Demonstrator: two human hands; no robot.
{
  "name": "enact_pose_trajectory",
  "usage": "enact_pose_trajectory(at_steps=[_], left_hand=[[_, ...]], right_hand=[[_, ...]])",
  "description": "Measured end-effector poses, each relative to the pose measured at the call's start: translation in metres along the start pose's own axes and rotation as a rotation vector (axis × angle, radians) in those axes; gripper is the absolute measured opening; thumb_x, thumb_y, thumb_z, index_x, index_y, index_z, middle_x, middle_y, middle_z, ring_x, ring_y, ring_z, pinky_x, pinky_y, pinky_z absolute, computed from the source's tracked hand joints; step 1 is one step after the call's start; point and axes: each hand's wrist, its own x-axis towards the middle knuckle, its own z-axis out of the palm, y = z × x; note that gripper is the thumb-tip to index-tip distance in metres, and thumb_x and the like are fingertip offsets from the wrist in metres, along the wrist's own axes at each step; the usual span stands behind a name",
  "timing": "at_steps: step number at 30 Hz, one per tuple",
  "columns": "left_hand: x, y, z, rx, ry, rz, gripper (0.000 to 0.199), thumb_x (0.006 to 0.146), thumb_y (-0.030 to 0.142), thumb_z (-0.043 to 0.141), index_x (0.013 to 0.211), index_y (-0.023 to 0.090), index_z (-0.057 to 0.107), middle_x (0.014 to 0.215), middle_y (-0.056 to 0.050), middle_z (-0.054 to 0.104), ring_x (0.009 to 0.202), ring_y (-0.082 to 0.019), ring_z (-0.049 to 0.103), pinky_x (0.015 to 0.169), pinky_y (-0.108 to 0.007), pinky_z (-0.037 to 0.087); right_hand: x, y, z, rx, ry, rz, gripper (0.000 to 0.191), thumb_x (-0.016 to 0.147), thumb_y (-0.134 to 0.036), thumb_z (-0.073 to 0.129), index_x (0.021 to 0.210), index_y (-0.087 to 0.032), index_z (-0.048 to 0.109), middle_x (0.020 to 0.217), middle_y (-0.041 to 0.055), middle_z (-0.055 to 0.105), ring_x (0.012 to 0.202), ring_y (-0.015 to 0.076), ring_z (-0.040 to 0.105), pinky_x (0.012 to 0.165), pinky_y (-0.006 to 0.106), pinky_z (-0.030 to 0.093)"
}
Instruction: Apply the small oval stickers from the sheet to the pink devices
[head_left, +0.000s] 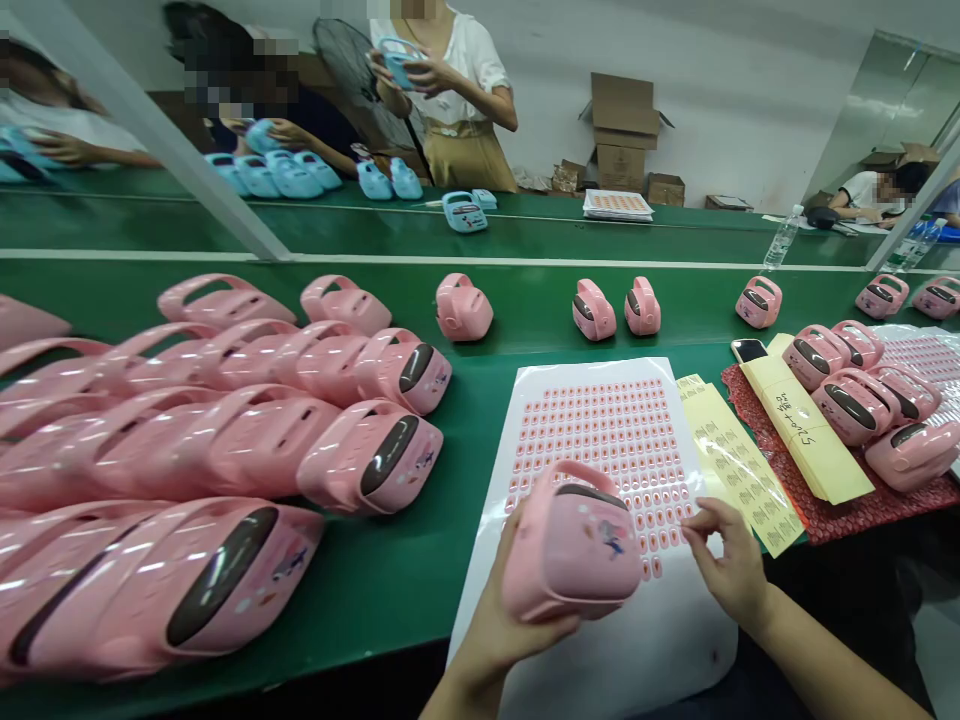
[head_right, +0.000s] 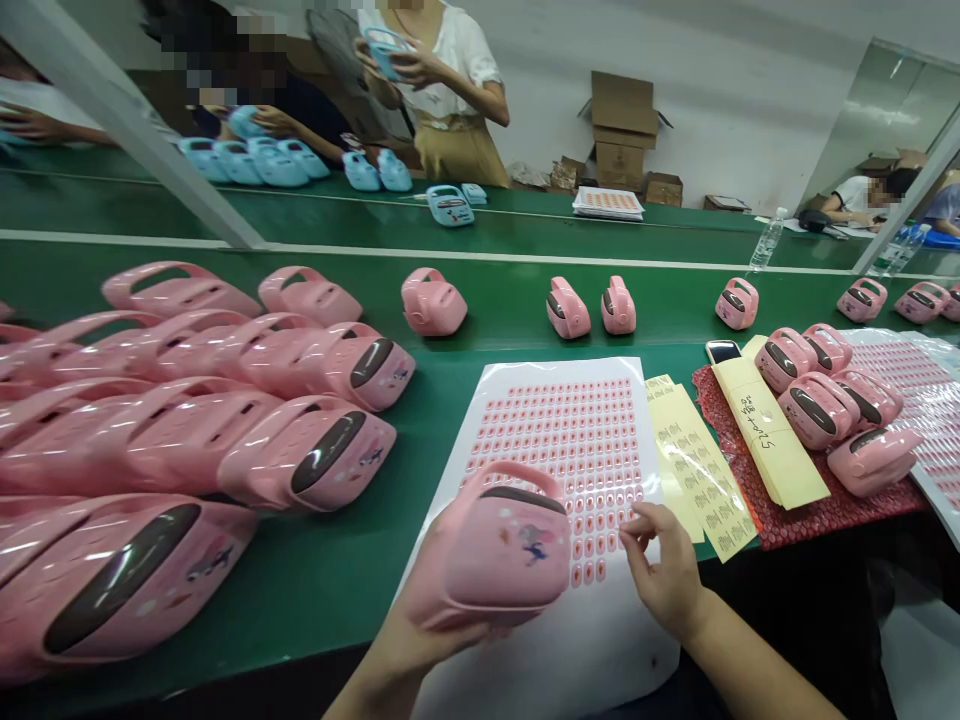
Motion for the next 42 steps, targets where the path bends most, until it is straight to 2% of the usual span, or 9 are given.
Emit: enact_pose_trajectory(at_steps=[2,5,9,13,21,25,30,34,42], left_hand=[[0.006,0.022,0.011,0.348,-0.034,0.079,0.089,0.051,0.028,0.078,0.131,0.031,0.038,0.123,-0.010,0.055,0.108,-0.036,0.055,0.085,-0.050,0.050],[0.011,0.046,0.030,0.720,-0.199,0.225,0.080,0.055,0.015,0.068,0.127,0.028,0.037,0.122,-0.011,0.052,0.112,-0.034,0.052,0.092,-0.051,0.045],[0.009,0.051,0.040,0.887,-0.292,0.308,0.089,0.050,0.006,0.061,0.130,0.029,0.028,0.124,-0.012,0.047,0.113,-0.034,0.052,0.090,-0.049,0.048],[0.004,0.049,0.040,0.922,-0.309,0.342,0.092,0.050,0.005,0.058,0.133,0.028,0.024,0.127,-0.013,0.044,0.116,-0.033,0.050,0.090,-0.048,0.049],[0.002,0.058,0.039,0.952,-0.307,0.368,0.091,0.053,0.007,0.059,0.134,0.028,0.024,0.128,-0.014,0.043,0.116,-0.034,0.051,0.090,-0.047,0.050],[0.002,0.057,0.038,0.933,-0.320,0.392,0.092,0.053,0.010,0.060,0.135,0.028,0.025,0.126,-0.015,0.045,0.113,-0.036,0.053,0.087,-0.049,0.051],[0.003,0.056,0.036,0.908,-0.306,0.397,0.090,0.052,0.010,0.060,0.134,0.028,0.028,0.126,-0.015,0.047,0.112,-0.037,0.054,0.087,-0.051,0.051],[0.003,0.057,0.035,0.899,-0.283,0.427,0.090,0.052,0.010,0.059,0.135,0.027,0.030,0.126,-0.015,0.048,0.112,-0.037,0.054,0.086,-0.050,0.051],[0.002,0.057,0.037,0.915,-0.276,0.438,0.088,0.054,0.010,0.058,0.135,0.027,0.028,0.126,-0.016,0.048,0.113,-0.036,0.054,0.087,-0.050,0.051]], right_hand=[[0.016,-0.017,-0.002,0.070,0.117,-0.021,0.047,0.086,-0.008,0.051,0.128,-0.023,0.038,0.075,0.0009,0.062,0.062,0.0142,0.058,0.059,0.027,0.055],[0.039,-0.041,-0.003,0.116,0.113,-0.224,0.050,0.083,-0.003,0.054,0.127,-0.022,0.042,0.074,0.0019,0.066,0.061,0.0145,0.056,0.054,0.027,0.053],[0.053,-0.047,0.001,0.095,0.046,-0.536,0.051,0.083,0.002,0.049,0.131,-0.009,0.037,0.074,0.0069,0.069,0.059,0.0143,0.057,0.049,0.025,0.052],[0.046,-0.036,0.003,0.051,-0.037,-0.639,0.042,0.085,0.001,0.044,0.127,-0.005,0.039,0.073,0.0085,0.071,0.062,0.0155,0.059,0.050,0.027,0.052],[0.038,-0.033,-0.001,0.053,-0.083,-0.694,0.024,0.085,-0.002,0.041,0.103,-0.009,0.054,0.084,0.0124,0.070,0.074,0.0181,0.063,0.052,0.029,0.052],[0.041,-0.035,-0.003,0.051,-0.124,-0.659,0.025,0.086,-0.008,0.046,0.108,-0.014,0.055,0.090,0.0128,0.071,0.073,0.0195,0.064,0.051,0.030,0.053],[0.038,-0.035,-0.004,0.074,-0.166,-0.618,0.036,0.089,-0.010,0.040,0.125,-0.011,0.046,0.088,0.0133,0.073,0.070,0.0207,0.065,0.048,0.033,0.053],[0.037,-0.040,-0.005,0.065,-0.194,-0.578,0.046,0.087,-0.009,0.047,0.132,-0.011,0.039,0.090,0.0132,0.073,0.069,0.0218,0.065,0.048,0.034,0.054],[0.045,-0.052,-0.010,-0.017,-0.265,-0.561,0.061,0.087,0.000,0.041,0.143,-0.001,0.016,0.085,0.0120,0.072,0.063,0.0203,0.062,0.047,0.033,0.050]])
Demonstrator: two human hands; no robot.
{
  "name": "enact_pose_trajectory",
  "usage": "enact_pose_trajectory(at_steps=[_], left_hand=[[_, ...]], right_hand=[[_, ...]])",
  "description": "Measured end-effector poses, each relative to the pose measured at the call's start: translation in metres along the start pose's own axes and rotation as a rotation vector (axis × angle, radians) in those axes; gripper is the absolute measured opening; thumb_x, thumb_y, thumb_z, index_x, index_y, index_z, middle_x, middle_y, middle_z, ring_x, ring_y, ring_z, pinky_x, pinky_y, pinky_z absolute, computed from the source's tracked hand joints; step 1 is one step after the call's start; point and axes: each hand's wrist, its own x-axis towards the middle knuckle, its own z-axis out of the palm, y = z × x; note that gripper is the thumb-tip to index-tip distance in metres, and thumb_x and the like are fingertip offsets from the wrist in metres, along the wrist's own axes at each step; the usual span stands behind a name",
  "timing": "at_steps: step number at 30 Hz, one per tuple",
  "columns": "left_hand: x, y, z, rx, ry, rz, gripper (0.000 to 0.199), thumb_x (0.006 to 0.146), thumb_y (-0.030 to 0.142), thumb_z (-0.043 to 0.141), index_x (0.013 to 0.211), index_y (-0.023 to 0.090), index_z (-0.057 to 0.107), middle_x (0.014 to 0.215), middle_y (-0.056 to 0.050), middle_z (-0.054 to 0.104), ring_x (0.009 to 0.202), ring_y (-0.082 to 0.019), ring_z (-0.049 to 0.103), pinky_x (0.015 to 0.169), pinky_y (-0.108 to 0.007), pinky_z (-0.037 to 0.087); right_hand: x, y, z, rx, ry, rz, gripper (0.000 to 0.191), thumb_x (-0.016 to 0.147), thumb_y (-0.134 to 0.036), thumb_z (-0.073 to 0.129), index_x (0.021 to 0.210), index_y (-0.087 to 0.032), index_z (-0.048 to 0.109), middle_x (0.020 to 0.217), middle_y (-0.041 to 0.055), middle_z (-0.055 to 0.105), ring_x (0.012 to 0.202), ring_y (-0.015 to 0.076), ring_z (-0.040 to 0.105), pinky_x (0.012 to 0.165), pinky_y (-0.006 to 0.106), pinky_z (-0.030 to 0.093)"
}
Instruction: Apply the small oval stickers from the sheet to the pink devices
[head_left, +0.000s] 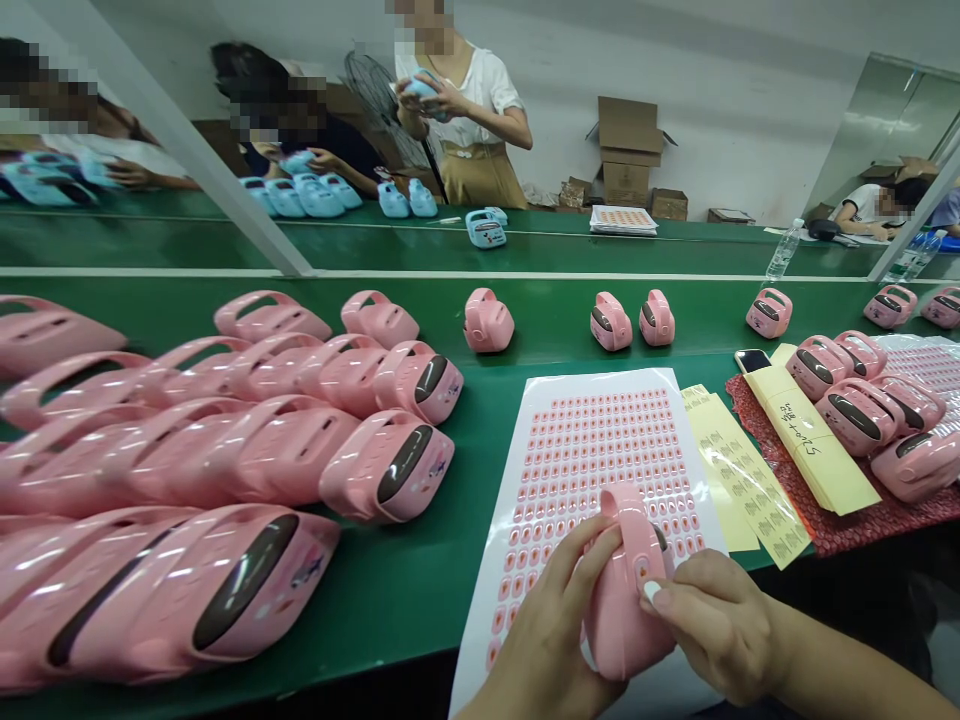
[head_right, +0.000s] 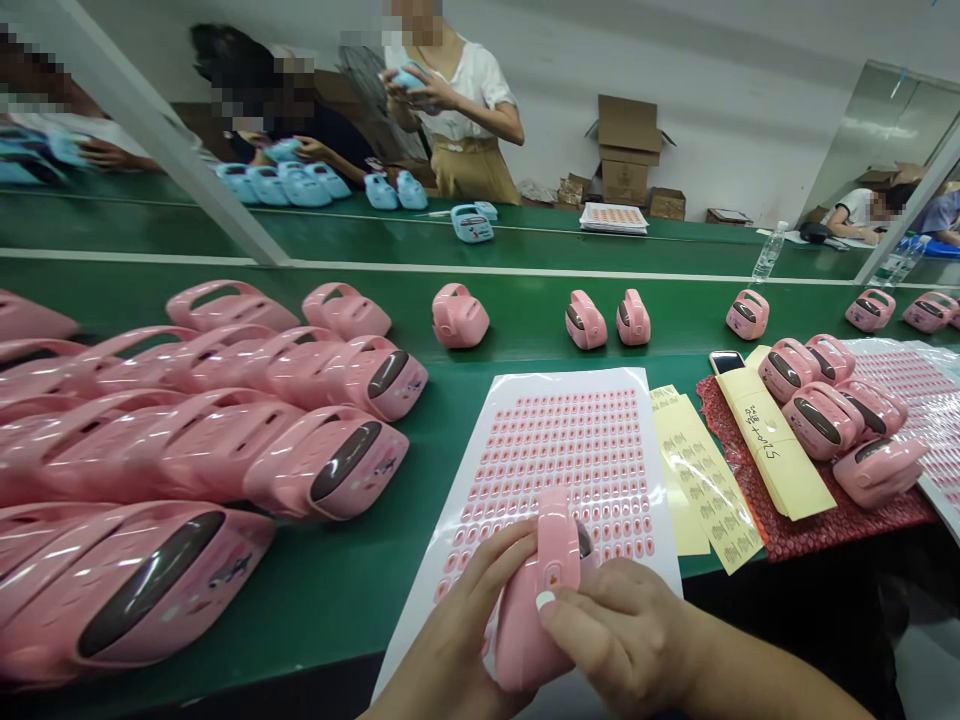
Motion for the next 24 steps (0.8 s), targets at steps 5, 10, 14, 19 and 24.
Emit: enact_pose_trajectory(at_steps=[5,10,14,19,24], left_hand=[[-0.002,0.000,0.002,-0.013,0.005,-0.020,0.090,0.052,0.010,0.060,0.135,0.029,0.029,0.125,-0.014,0.049,0.112,-0.037,0.054,0.087,-0.051,0.050],[-0.003,-0.003,0.004,-0.005,0.046,-0.029,0.088,0.054,0.012,0.062,0.134,0.029,0.030,0.125,-0.014,0.050,0.112,-0.037,0.054,0.086,-0.049,0.051],[-0.004,-0.005,0.006,-0.037,0.030,-0.039,0.089,0.052,0.011,0.063,0.133,0.030,0.033,0.126,-0.013,0.051,0.112,-0.037,0.054,0.088,-0.049,0.050],[-0.001,-0.003,0.009,-0.043,0.054,-0.015,0.085,0.056,0.015,0.064,0.134,0.030,0.034,0.127,-0.013,0.050,0.112,-0.036,0.055,0.086,-0.048,0.051],[-0.001,-0.009,0.012,0.000,0.064,0.015,0.091,0.054,0.014,0.062,0.136,0.031,0.027,0.125,-0.013,0.051,0.109,-0.037,0.056,0.083,-0.050,0.052]], right_hand=[[0.001,-0.002,-0.001,0.022,-0.014,0.059,0.057,0.089,-0.005,0.041,0.143,-0.006,0.021,0.083,0.0097,0.071,0.059,0.0199,0.061,0.047,0.033,0.051],[0.003,-0.003,-0.002,0.052,-0.040,0.074,0.057,0.089,-0.007,0.040,0.143,-0.009,0.021,0.082,0.0096,0.071,0.057,0.0201,0.060,0.046,0.032,0.050],[-0.001,0.001,-0.004,0.278,0.048,0.290,0.040,0.094,-0.017,0.036,0.133,-0.023,0.036,0.080,0.0044,0.070,0.065,0.0181,0.063,0.059,0.031,0.054],[-0.011,0.004,0.013,0.483,0.084,0.817,0.065,0.085,-0.037,0.056,0.140,-0.026,0.021,0.135,0.0144,0.046,0.125,0.0268,0.045,0.098,0.047,0.043],[-0.011,-0.003,0.038,0.687,0.003,1.018,0.071,0.087,-0.035,0.053,0.144,-0.025,0.011,0.133,0.0130,0.047,0.123,0.0234,0.047,0.102,0.043,0.039]])
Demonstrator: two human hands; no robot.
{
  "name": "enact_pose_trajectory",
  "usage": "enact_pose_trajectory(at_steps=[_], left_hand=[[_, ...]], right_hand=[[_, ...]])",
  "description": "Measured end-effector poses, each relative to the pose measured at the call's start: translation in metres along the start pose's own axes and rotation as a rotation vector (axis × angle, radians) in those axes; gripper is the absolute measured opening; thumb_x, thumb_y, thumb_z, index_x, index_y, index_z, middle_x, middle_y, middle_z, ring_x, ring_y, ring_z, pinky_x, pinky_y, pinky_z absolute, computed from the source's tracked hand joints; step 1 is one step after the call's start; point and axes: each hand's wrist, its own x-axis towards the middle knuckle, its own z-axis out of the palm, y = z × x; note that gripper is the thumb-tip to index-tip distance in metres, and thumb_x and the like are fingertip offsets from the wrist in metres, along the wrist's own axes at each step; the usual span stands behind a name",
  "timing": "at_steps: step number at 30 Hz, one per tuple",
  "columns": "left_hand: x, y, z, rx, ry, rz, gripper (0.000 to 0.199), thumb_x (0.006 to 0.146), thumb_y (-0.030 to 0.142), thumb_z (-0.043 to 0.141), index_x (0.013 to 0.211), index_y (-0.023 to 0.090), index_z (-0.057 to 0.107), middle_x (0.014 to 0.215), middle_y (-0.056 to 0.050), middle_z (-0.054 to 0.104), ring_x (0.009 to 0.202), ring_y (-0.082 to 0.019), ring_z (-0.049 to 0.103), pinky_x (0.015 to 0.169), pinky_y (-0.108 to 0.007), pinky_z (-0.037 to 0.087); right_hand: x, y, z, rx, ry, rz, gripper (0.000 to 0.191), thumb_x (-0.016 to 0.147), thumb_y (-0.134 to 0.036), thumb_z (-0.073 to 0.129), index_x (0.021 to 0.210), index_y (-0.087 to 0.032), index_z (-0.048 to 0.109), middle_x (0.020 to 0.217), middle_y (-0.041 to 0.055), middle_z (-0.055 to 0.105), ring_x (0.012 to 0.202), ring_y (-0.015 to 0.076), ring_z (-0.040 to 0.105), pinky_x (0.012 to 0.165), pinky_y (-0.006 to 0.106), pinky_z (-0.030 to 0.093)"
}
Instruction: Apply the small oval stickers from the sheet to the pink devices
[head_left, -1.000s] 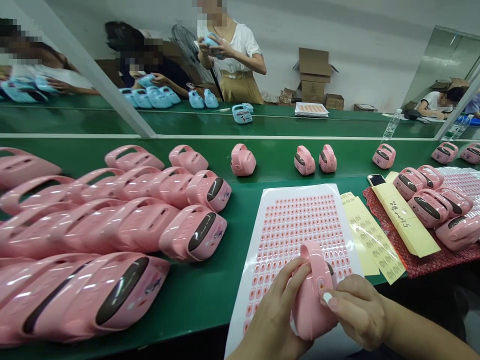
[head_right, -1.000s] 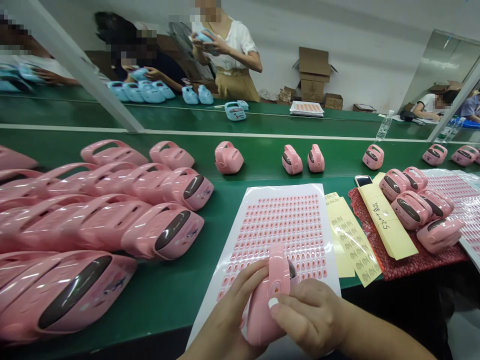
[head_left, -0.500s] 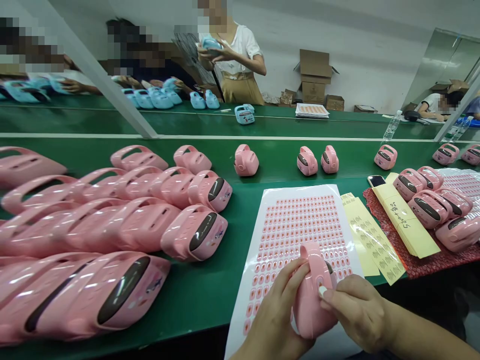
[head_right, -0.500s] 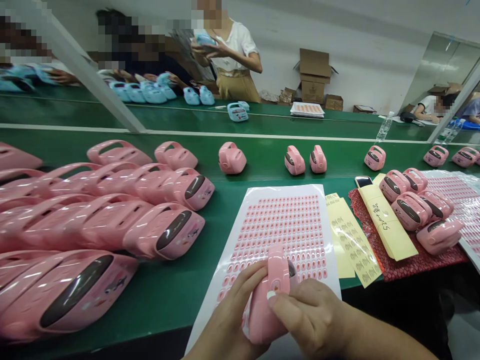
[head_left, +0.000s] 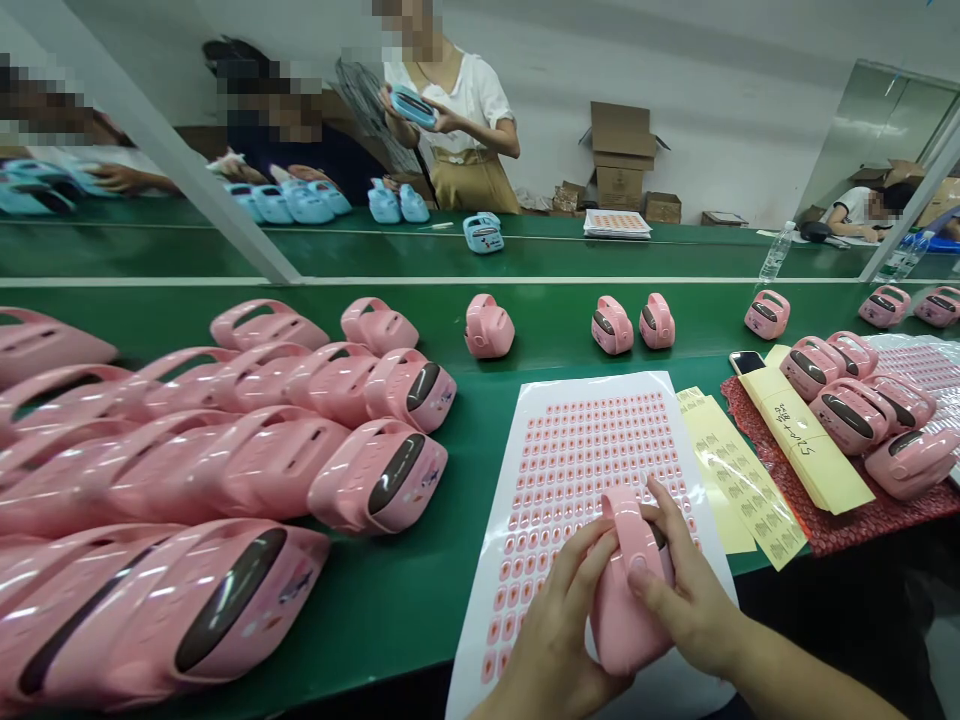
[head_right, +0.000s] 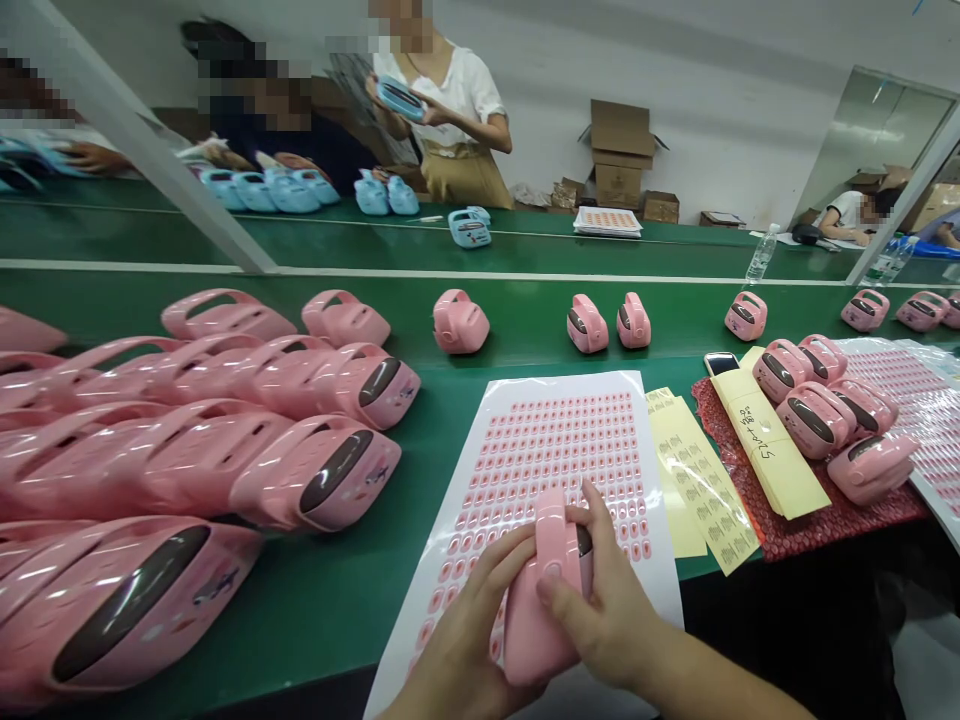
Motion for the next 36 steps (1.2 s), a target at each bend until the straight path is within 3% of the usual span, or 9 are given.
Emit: enact_pose_trajectory(at_steps=[6,11,14,17,20,24,27,31,36], left_hand=[[-0.007,-0.010,0.008,0.025,0.015,-0.021,0.101,0.054,0.015,0.065,0.140,0.032,0.015,0.131,-0.014,0.045,0.112,-0.039,0.053,0.085,-0.054,0.050],[-0.012,-0.017,0.018,-0.077,0.089,-0.112,0.090,0.058,0.018,0.067,0.137,0.032,0.026,0.129,-0.012,0.047,0.114,-0.040,0.051,0.088,-0.056,0.048],[-0.017,-0.026,0.026,-0.442,0.217,-0.328,0.098,0.058,0.037,0.074,0.141,0.034,0.020,0.129,-0.010,0.050,0.114,-0.041,0.051,0.091,-0.060,0.044],[-0.027,-0.038,0.035,-0.863,0.279,-0.435,0.084,0.069,0.070,0.051,0.141,0.036,0.023,0.119,-0.008,0.061,0.110,-0.038,0.056,0.088,-0.058,0.047],[-0.038,-0.044,0.042,-1.186,0.219,-0.538,0.061,0.080,0.073,0.023,0.129,0.043,0.044,0.110,-0.003,0.068,0.106,-0.029,0.061,0.079,-0.046,0.055],[-0.038,-0.031,0.045,-1.615,0.104,-0.638,0.044,0.079,0.071,0.035,0.110,0.050,0.057,0.113,0.008,0.068,0.111,-0.014,0.058,0.081,-0.026,0.051],[-0.023,-0.014,0.043,-1.830,0.067,-0.559,0.046,0.081,0.069,0.035,0.115,0.046,0.057,0.125,0.009,0.061,0.118,-0.009,0.052,0.085,-0.018,0.047],[-0.007,-0.003,0.039,-1.996,-0.029,-0.327,0.053,0.090,0.060,0.025,0.130,0.033,0.047,0.140,0.002,0.047,0.123,-0.008,0.047,0.093,-0.015,0.039],[0.000,-0.004,0.041,-2.062,0.033,-0.173,0.052,0.094,0.052,0.020,0.134,0.028,0.043,0.142,0.001,0.044,0.127,-0.007,0.041,0.100,-0.017,0.031]], right_hand=[[0.004,-0.003,0.009,-0.008,0.077,0.006,0.067,0.085,-0.029,0.056,0.142,-0.023,0.022,0.126,0.0109,0.053,0.115,0.0228,0.053,0.100,0.039,0.041],[0.020,-0.002,0.001,-0.004,0.060,0.045,0.060,0.088,-0.040,0.050,0.141,-0.020,0.028,0.124,0.0127,0.057,0.110,0.0239,0.057,0.097,0.043,0.044],[0.032,-0.005,-0.013,0.065,0.122,0.032,0.050,0.094,-0.047,0.034,0.137,-0.022,0.034,0.119,0.0120,0.062,0.112,0.0227,0.057,0.094,0.044,0.046],[0.034,-0.010,-0.025,0.056,0.221,-0.114,0.048,0.095,-0.048,0.030,0.138,-0.026,0.032,0.130,0.0099,0.055,0.127,0.0214,0.044,0.104,0.047,0.036],[0.030,-0.012,-0.025,0.068,0.116,-0.209,0.050,0.095,-0.048,0.031,0.140,-0.027,0.026,0.131,0.0091,0.055,0.131,0.0209,0.040,0.107,0.048,0.033],[0.024,-0.012,-0.011,0.131,0.091,-0.189,0.047,0.095,-0.046,0.034,0.138,-0.028,0.029,0.127,0.0089,0.057,0.120,0.0211,0.051,0.103,0.044,0.039],[0.023,-0.015,-0.003,0.130,0.176,-0.100,0.048,0.092,-0.049,0.037,0.135,-0.028,0.033,0.119,0.0080,0.058,0.112,0.0207,0.055,0.101,0.041,0.040],[0.023,-0.022,-0.001,0.112,0.138,0.022,0.060,0.087,-0.053,0.047,0.137,-0.024,0.030,0.119,0.0092,0.054,0.115,0.0225,0.051,0.104,0.040,0.036],[0.026,-0.016,0.009,0.071,0.269,0.016,0.084,0.076,-0.059,0.057,0.140,-0.020,0.021,0.110,0.0097,0.054,0.105,0.0249,0.054,0.096,0.042,0.042]])
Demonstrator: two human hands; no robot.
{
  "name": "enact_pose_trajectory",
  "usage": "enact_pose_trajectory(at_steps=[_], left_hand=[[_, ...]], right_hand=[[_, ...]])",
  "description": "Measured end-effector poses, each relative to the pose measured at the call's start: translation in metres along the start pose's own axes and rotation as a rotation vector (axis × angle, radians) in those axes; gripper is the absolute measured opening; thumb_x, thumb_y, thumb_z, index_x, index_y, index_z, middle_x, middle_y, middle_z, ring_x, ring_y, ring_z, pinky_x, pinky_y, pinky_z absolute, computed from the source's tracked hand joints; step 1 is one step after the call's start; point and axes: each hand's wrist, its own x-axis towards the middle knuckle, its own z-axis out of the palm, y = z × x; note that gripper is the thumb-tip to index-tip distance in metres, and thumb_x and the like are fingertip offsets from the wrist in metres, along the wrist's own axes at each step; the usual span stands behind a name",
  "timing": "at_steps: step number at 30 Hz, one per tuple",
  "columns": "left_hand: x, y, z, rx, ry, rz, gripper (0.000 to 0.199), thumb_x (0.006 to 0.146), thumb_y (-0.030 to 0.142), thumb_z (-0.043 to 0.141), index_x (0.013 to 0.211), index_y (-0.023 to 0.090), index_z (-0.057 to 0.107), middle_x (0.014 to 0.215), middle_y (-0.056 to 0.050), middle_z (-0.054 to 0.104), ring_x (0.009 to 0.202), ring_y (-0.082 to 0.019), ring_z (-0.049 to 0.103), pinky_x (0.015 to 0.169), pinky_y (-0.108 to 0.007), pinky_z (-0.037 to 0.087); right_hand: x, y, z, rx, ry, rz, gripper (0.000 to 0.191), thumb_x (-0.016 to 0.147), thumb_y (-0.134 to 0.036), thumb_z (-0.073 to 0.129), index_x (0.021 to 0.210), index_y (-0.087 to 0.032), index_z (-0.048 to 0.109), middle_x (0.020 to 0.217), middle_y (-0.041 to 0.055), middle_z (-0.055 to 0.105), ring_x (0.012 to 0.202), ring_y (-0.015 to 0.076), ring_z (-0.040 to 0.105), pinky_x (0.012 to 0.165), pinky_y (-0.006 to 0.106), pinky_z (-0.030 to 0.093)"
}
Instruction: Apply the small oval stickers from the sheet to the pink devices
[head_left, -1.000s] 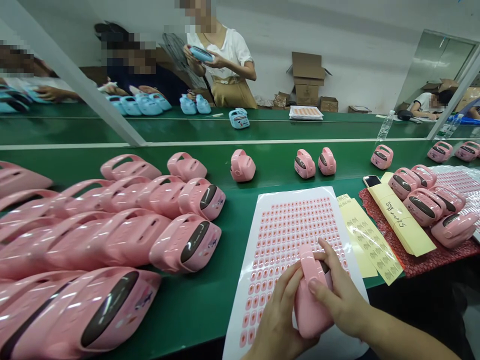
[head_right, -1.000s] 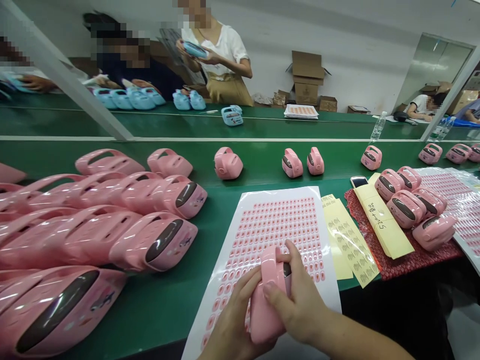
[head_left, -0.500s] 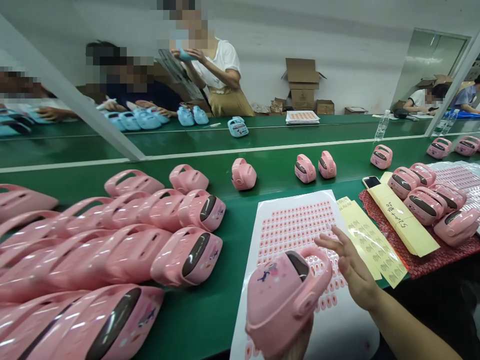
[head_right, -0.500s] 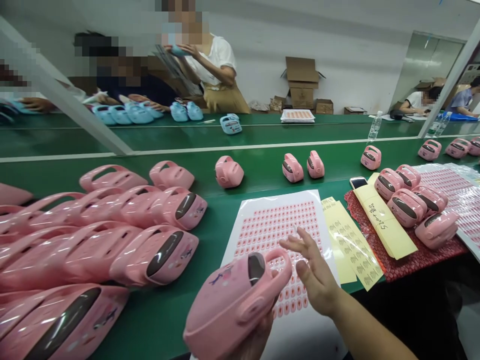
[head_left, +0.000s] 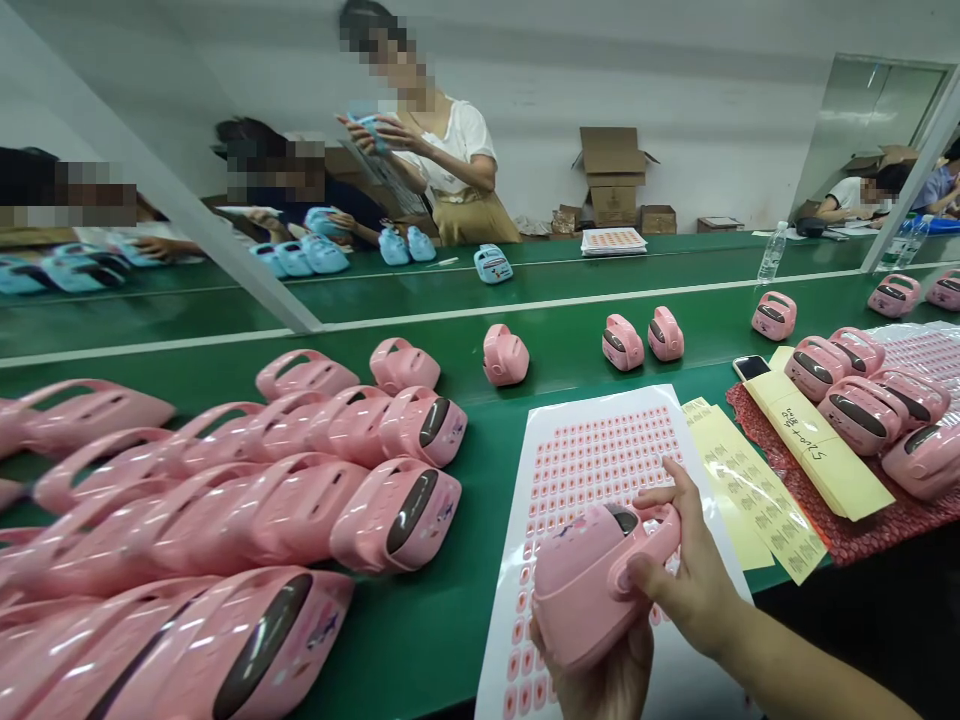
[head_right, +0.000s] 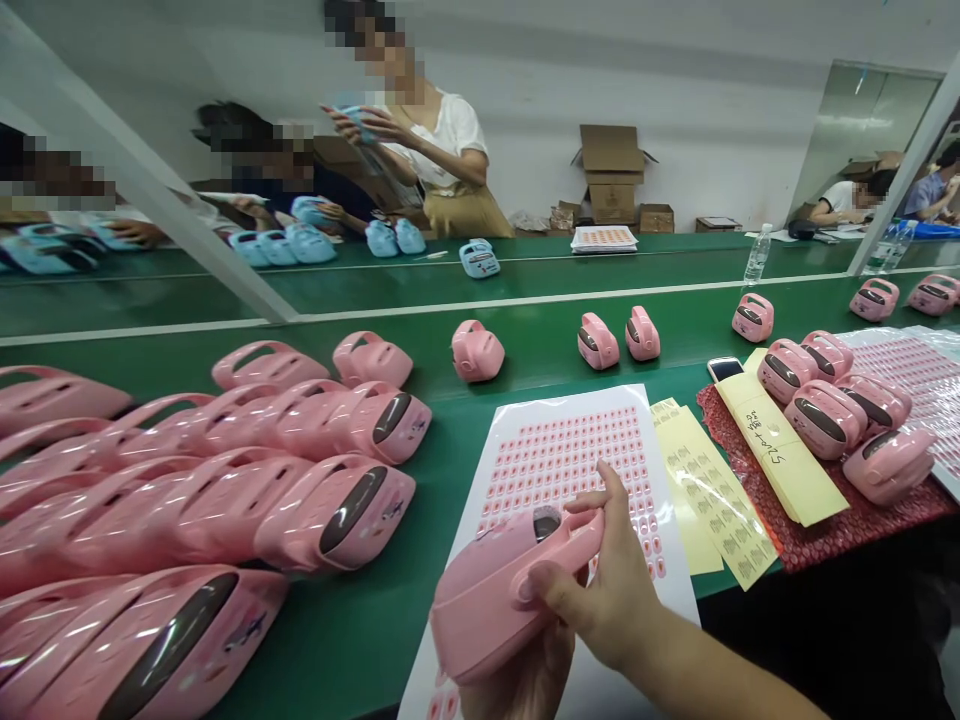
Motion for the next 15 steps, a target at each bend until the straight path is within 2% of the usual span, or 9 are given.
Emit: enact_pose_trajectory(at_steps=[3,7,10,12,15], left_hand=[[0.008,0.001,0.000,0.001,-0.026,0.030,0.051,0.094,0.050,0.023,0.133,0.026,0.046,0.138,-0.003,0.049,0.126,-0.011,0.044,0.101,-0.021,0.032],[0.028,0.008,0.001,-0.066,-0.030,0.073,0.043,0.093,0.042,0.031,0.129,0.029,0.050,0.133,-0.004,0.054,0.125,-0.021,0.045,0.104,-0.034,0.034],[0.040,0.012,-0.002,-0.040,-0.053,0.021,0.044,0.094,0.043,0.030,0.129,0.027,0.051,0.133,-0.005,0.055,0.124,-0.021,0.047,0.101,-0.032,0.038],[0.042,0.011,-0.005,0.013,-0.044,-0.035,0.049,0.093,0.047,0.031,0.130,0.022,0.051,0.132,-0.008,0.056,0.124,-0.019,0.046,0.099,-0.027,0.039],[0.039,0.005,-0.008,0.007,0.029,-0.100,0.050,0.094,0.047,0.031,0.129,0.019,0.051,0.130,-0.010,0.058,0.125,-0.016,0.046,0.100,-0.023,0.036]], right_hand=[[0.005,0.015,0.000,-0.040,-0.002,-0.035,0.079,0.077,-0.058,0.055,0.137,-0.017,0.026,0.105,0.0095,0.057,0.102,0.0246,0.056,0.095,0.041,0.043],[0.019,0.031,-0.014,-0.030,-0.034,0.015,0.057,0.087,-0.048,0.047,0.135,-0.021,0.030,0.122,0.0126,0.054,0.115,0.0243,0.052,0.097,0.041,0.042],[0.028,0.025,-0.023,-0.072,-0.080,0.038,0.047,0.090,-0.042,0.045,0.132,-0.022,0.034,0.131,0.0125,0.050,0.121,0.0239,0.048,0.099,0.041,0.041],[0.030,0.015,-0.025,-0.144,-0.054,-0.092,0.041,0.092,-0.035,0.043,0.130,-0.023,0.036,0.130,0.0119,0.050,0.121,0.0233,0.047,0.100,0.042,0.041],[0.027,-0.004,-0.027,-0.280,0.077,-0.469,0.039,0.090,-0.023,0.044,0.129,-0.022,0.038,0.118,0.0104,0.054,0.112,0.0224,0.051,0.093,0.041,0.045]])
